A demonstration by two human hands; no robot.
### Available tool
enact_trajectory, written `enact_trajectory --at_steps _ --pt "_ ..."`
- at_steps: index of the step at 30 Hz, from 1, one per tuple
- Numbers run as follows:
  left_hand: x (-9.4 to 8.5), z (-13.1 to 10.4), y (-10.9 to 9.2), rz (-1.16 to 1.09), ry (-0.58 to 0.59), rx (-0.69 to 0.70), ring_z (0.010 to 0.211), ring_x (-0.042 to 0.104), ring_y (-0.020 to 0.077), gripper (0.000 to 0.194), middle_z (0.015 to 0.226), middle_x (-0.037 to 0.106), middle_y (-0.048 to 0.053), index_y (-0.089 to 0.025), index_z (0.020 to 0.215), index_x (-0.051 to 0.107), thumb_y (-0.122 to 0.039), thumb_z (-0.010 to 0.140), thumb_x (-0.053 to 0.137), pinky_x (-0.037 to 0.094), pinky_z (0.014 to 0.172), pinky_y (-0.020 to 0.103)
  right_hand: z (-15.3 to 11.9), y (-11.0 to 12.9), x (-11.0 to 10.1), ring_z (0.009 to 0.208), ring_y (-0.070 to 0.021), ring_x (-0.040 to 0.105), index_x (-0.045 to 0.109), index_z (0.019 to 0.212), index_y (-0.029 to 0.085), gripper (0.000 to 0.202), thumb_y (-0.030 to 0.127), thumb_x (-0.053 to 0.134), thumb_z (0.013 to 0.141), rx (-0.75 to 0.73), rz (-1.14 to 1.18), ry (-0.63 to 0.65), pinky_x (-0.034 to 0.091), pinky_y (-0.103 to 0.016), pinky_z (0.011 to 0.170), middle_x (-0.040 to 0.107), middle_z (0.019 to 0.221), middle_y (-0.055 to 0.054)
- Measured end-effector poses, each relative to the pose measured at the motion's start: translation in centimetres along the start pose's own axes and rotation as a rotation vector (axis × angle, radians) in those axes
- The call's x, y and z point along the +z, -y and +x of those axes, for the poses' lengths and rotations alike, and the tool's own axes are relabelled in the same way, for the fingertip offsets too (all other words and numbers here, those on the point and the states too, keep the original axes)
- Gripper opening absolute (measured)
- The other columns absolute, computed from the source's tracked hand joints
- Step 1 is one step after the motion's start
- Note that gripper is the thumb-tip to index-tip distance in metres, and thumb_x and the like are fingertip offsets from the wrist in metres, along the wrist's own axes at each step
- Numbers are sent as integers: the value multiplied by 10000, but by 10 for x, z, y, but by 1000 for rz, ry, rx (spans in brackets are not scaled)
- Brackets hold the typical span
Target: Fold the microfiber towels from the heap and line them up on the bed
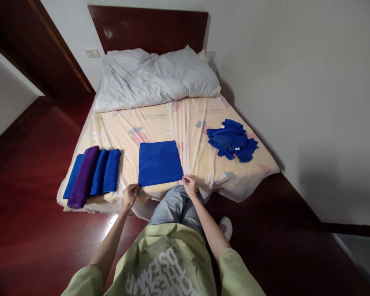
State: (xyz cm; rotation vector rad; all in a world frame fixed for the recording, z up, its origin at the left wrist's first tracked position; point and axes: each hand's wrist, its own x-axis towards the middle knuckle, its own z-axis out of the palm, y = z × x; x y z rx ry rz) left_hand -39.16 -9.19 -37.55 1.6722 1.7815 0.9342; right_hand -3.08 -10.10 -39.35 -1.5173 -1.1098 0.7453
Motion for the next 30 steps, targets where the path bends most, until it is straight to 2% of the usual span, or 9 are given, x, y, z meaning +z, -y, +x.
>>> enact_trajectory --at_steps 3,6,10,13,18,22,26,30 --pt "-2 1 -5 -55 -6 -166 890 731 245 364 996 767 100 -163 1053 754 -430 835 639 569 892 358 6 1 4 870 -284 728 743 901 162 377 507 666 770 44 -17 -20 599 -431 829 763 963 -162" --pt "-2 8 -11 -128 -6 -276 882 738 229 412 980 776 90 -160 1134 717 -412 812 664 568 866 332 14 2 6 832 -283 739 728 888 161 347 469 700 732 138 -43 -14 602 -415 807 773 906 -156" --pt "-4 15 -15 -109 37 -299 911 742 236 345 952 781 84 -175 1082 719 -373 803 671 557 876 330 20 -3 6 840 -276 751 716 834 182 261 391 729 678 240 -85 13 609 -390 785 781 870 -129" --pt "-9 18 -14 5 100 -305 921 740 255 260 906 782 72 -190 987 736 -358 805 657 546 893 347 22 -6 0 826 -269 752 695 754 201 187 357 723 655 253 -104 15 608 -391 790 779 830 -102" --pt "-20 32 -10 109 250 -281 927 736 273 283 881 781 58 -193 990 747 -357 784 643 541 860 342 31 -4 -8 769 -249 748 683 729 200 163 333 717 641 246 -100 76 608 -371 762 772 781 -74" --pt "-18 64 -12 65 343 -258 887 736 279 350 859 777 67 -185 956 741 -461 765 641 543 778 321 53 -1 -1 791 -252 750 697 776 201 233 393 754 658 233 -88 126 613 -377 773 777 807 -74" --pt "-6 111 -17 16 326 -245 874 721 281 408 838 766 79 -186 863 730 -560 731 635 525 738 307 92 -2 17 874 -272 756 701 796 204 276 443 775 680 218 -81 149 611 -400 833 785 877 -92" --pt "12 158 -20 -83 314 -265 741 682 251 484 718 714 64 -175 763 692 -649 715 607 486 625 286 139 -7 39 879 -276 758 713 770 210 212 408 758 706 211 -113 155 599 -407 862 785 868 -84"
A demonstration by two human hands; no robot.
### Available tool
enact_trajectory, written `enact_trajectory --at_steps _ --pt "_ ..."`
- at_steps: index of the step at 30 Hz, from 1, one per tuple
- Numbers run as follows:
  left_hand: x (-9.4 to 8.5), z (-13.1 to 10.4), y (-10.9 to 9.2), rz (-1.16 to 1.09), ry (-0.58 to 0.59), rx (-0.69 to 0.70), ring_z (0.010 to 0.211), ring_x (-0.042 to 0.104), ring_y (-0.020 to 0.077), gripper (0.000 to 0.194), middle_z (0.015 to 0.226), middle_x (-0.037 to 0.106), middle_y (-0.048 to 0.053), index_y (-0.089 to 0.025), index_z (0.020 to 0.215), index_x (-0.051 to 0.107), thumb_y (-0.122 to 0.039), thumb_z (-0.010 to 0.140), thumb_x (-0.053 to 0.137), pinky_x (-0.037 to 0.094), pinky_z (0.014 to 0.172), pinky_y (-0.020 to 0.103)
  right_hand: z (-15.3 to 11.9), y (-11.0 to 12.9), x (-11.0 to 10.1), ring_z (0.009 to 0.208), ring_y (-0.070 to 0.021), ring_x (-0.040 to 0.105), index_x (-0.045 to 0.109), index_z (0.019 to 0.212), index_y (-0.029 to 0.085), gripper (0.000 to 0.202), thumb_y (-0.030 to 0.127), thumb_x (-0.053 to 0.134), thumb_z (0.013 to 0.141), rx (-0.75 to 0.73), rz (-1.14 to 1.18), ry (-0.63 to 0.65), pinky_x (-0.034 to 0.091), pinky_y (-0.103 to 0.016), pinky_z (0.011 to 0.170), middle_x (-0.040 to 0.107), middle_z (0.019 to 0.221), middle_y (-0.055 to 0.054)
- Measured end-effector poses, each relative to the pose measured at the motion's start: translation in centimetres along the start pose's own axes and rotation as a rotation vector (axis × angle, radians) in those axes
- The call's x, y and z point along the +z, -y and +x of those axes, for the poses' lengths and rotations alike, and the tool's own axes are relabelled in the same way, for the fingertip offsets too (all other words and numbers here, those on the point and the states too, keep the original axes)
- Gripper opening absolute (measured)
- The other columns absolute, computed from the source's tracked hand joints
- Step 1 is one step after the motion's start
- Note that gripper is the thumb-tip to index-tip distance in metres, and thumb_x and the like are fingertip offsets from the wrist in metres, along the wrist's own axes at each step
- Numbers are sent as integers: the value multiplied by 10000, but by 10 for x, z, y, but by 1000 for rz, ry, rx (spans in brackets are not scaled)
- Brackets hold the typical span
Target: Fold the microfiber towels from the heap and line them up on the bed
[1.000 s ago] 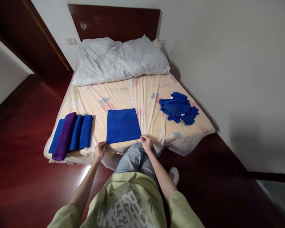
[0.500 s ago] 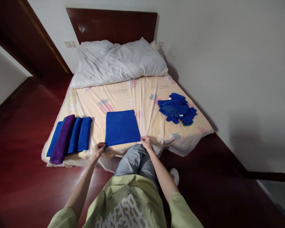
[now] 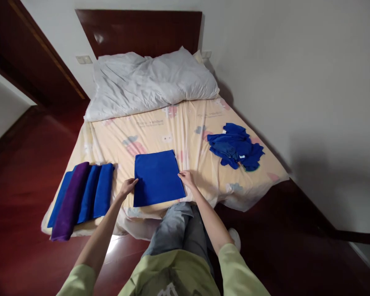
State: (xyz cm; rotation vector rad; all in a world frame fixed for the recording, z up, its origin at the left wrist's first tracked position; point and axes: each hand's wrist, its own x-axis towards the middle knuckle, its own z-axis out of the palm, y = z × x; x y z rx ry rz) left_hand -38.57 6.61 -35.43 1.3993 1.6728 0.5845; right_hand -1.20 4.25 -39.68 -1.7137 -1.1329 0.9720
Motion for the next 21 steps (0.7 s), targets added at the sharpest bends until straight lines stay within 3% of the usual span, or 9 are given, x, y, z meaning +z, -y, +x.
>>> enact_trajectory --at_steps 5,13,17,21 --pt "7 55 -16 -99 -97 -35 724 651 232 525 669 674 47 -168 717 667 -691 688 637 467 606 272 58 9 22 835 -286 752 725 760 215 160 371 734 725 -15 -62 -36 579 -404 845 777 809 -67" --pt "4 132 -23 -208 -230 -107 811 706 218 479 873 755 91 -134 1067 708 -522 790 663 534 703 273 131 13 48 693 -212 695 704 681 205 343 532 666 775 -104 -60 -39 530 -282 661 735 696 -20" --pt "3 158 -25 -190 -305 -27 874 727 217 369 929 769 89 -154 1073 718 -414 818 657 558 775 277 158 9 56 695 -211 690 748 755 191 434 618 721 686 -149 16 -75 534 -290 658 738 710 -20" --pt "11 169 -24 -172 -325 98 915 727 218 379 990 768 98 -145 1085 728 -398 816 644 565 817 287 170 2 61 756 -236 715 769 797 183 429 593 750 672 -176 134 -82 564 -337 729 771 810 -71"
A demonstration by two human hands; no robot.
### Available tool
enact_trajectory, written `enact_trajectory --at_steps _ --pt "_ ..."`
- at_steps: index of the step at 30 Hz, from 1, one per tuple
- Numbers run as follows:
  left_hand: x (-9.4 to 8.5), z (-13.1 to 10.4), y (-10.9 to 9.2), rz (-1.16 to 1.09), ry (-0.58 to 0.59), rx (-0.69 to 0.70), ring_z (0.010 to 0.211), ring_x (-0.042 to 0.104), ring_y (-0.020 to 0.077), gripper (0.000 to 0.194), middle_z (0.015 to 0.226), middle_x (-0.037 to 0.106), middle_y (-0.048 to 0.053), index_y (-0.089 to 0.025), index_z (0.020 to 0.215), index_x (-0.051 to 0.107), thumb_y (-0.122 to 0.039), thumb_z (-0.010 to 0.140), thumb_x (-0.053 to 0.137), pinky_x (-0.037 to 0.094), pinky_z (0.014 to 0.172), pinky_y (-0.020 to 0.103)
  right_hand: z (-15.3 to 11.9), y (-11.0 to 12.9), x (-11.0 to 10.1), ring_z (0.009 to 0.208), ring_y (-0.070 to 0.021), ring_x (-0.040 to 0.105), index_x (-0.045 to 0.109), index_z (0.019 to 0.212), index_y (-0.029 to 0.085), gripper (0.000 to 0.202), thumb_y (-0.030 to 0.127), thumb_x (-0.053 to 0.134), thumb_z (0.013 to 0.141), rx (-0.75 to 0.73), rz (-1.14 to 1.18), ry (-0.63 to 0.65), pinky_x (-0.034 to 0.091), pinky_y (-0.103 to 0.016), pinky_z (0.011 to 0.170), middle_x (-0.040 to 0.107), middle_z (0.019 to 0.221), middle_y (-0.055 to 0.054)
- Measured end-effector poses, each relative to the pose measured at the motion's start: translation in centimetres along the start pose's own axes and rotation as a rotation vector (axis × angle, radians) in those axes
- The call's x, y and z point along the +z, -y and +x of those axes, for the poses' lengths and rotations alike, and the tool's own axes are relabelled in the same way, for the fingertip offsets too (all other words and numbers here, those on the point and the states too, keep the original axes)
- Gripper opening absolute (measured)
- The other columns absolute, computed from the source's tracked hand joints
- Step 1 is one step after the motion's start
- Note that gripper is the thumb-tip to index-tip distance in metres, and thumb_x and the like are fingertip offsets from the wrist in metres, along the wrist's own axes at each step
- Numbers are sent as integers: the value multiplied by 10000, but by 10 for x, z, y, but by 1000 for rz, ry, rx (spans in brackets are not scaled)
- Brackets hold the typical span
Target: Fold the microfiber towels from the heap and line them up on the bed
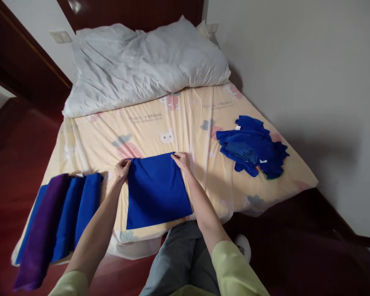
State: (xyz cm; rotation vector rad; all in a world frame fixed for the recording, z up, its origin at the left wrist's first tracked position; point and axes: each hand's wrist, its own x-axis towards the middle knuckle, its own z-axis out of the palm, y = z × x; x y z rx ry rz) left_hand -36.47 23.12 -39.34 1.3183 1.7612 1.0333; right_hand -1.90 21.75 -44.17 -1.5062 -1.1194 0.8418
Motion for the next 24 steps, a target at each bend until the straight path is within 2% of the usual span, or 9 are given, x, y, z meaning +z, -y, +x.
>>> enact_trajectory --at_steps 4,8,14,19,24 --pt "7 0 6 82 -15 105 867 712 207 363 945 764 76 -156 1036 734 -430 815 647 554 819 289 0 -5 -2 785 -246 720 771 800 181 404 569 761 685 21 19 -13 574 -362 769 770 820 -80" --pt "12 -1 8 152 -143 176 819 683 187 284 887 735 54 -169 970 678 -420 854 618 520 770 262 0 -1 -4 814 -240 712 765 810 175 401 568 743 734 34 -11 -50 575 -357 772 761 832 -79" --pt "19 -5 5 216 -191 162 727 638 170 228 797 688 24 -193 907 602 -421 897 595 476 709 245 -3 7 -3 779 -230 700 735 799 163 418 577 675 813 6 -58 -119 555 -333 745 748 810 -91" --pt "25 -8 8 233 -240 197 754 629 169 211 826 683 35 -184 915 608 -386 938 551 466 744 253 -16 9 6 746 -221 680 727 857 167 390 533 603 903 -13 -260 -278 517 -316 732 738 810 -103" --pt "22 -4 9 290 -252 195 843 628 206 229 881 688 72 -172 963 645 -372 949 534 491 852 313 -21 13 10 766 -213 633 707 849 184 387 505 528 968 -79 -416 -290 483 -311 784 689 760 -85"
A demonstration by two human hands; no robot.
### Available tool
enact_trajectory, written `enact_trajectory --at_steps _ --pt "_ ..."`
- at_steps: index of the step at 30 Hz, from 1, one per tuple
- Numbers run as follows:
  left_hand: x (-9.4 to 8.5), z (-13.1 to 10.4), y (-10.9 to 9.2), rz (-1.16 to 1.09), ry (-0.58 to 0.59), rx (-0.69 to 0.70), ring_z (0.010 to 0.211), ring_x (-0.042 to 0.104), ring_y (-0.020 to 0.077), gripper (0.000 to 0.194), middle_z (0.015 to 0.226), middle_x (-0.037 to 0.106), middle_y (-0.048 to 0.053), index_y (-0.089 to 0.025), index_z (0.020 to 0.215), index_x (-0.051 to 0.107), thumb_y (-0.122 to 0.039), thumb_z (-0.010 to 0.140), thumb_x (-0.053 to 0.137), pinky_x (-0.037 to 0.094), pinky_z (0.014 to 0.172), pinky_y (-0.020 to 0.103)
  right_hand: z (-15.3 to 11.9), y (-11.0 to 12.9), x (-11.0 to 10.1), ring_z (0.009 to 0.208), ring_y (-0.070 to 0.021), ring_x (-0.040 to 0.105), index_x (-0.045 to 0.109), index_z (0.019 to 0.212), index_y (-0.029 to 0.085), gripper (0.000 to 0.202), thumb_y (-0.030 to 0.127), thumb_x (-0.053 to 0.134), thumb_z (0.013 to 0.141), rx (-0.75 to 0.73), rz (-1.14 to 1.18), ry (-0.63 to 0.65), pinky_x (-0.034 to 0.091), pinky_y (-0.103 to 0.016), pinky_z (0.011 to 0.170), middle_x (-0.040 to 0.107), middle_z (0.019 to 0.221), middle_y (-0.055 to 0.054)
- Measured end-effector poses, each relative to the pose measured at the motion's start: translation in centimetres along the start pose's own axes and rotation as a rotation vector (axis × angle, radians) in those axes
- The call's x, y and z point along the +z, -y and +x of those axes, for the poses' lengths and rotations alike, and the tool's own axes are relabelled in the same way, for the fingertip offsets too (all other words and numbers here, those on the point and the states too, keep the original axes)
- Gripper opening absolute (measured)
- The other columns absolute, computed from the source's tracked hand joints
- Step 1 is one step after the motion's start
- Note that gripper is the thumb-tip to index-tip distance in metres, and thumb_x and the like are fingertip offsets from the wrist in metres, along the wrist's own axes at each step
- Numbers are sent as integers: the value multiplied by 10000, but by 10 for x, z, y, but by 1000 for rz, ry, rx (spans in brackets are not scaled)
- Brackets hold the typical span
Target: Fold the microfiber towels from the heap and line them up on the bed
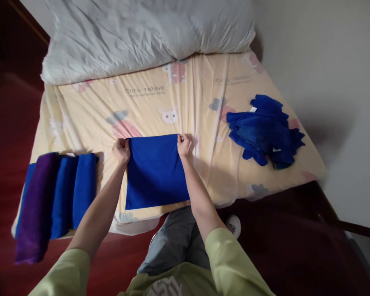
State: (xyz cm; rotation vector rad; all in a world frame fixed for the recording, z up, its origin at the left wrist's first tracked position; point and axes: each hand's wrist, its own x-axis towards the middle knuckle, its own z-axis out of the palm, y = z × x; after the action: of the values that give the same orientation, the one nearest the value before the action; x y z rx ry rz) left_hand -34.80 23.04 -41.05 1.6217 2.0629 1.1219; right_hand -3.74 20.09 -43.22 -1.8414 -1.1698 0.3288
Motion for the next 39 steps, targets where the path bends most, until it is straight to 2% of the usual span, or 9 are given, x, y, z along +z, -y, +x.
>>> enact_trajectory --at_steps 5,9,14,25,28,31,34,36,39 --pt "-17 -32 -30 123 75 116 1264 531 321 309 1323 606 187 -148 1161 675 -283 966 477 387 1120 482 0 6 -6 759 -209 615 708 832 180 411 526 530 965 16 34 -51 472 -307 765 679 774 -90" --pt "-44 -120 -55 217 263 305 1539 173 371 536 1677 212 92 -207 1502 480 -345 984 482 122 1257 597 0 7 -13 675 -181 584 678 765 180 476 601 538 936 70 129 -50 471 -289 714 653 703 -63" --pt "-76 -199 -44 279 342 235 1561 137 312 597 1684 188 24 -263 1577 384 -382 997 457 98 1292 535 3 -3 -18 662 -156 564 671 792 167 544 688 534 867 111 293 75 466 -258 644 615 695 -23" --pt "-80 -201 -37 125 302 142 1554 160 337 607 1674 205 65 -227 1551 434 -349 960 501 96 1274 578 -47 -16 -70 655 -191 650 684 832 190 586 726 734 601 212 361 349 520 -293 598 727 775 -67" --pt "-82 -200 -36 146 291 157 1555 165 312 596 1667 231 70 -226 1542 446 -359 962 484 108 1273 561 -56 -9 -87 506 -166 592 674 869 187 609 740 715 616 263 278 382 484 -293 493 715 715 -51" --pt "-87 -201 -35 152 280 191 1557 159 300 592 1666 234 84 -204 1534 455 -377 969 462 108 1275 538 -62 9 -102 593 -214 659 694 953 163 577 692 671 723 234 219 340 550 -343 574 743 786 -93" --pt "-94 -212 -28 173 289 259 1560 138 300 597 1670 214 94 -187 1543 438 -381 979 447 113 1274 536 -84 29 -114 1060 -292 691 682 1196 154 527 567 566 890 79 119 289 559 -427 929 730 1157 -171" --pt "-100 -227 -21 193 296 318 1561 135 300 598 1673 200 93 -182 1554 418 -379 990 435 126 1273 539 -109 37 -120 1375 -279 507 588 1393 183 517 472 456 985 -164 -45 347 408 -446 1152 583 1442 -150" --pt "-108 -250 -9 228 283 376 1558 154 301 594 1676 185 98 -164 1566 392 -381 1013 399 153 1271 542 -152 35 -124 1535 -245 269 426 1544 222 546 425 367 1040 -482 -322 550 215 -474 1261 363 1627 -80"
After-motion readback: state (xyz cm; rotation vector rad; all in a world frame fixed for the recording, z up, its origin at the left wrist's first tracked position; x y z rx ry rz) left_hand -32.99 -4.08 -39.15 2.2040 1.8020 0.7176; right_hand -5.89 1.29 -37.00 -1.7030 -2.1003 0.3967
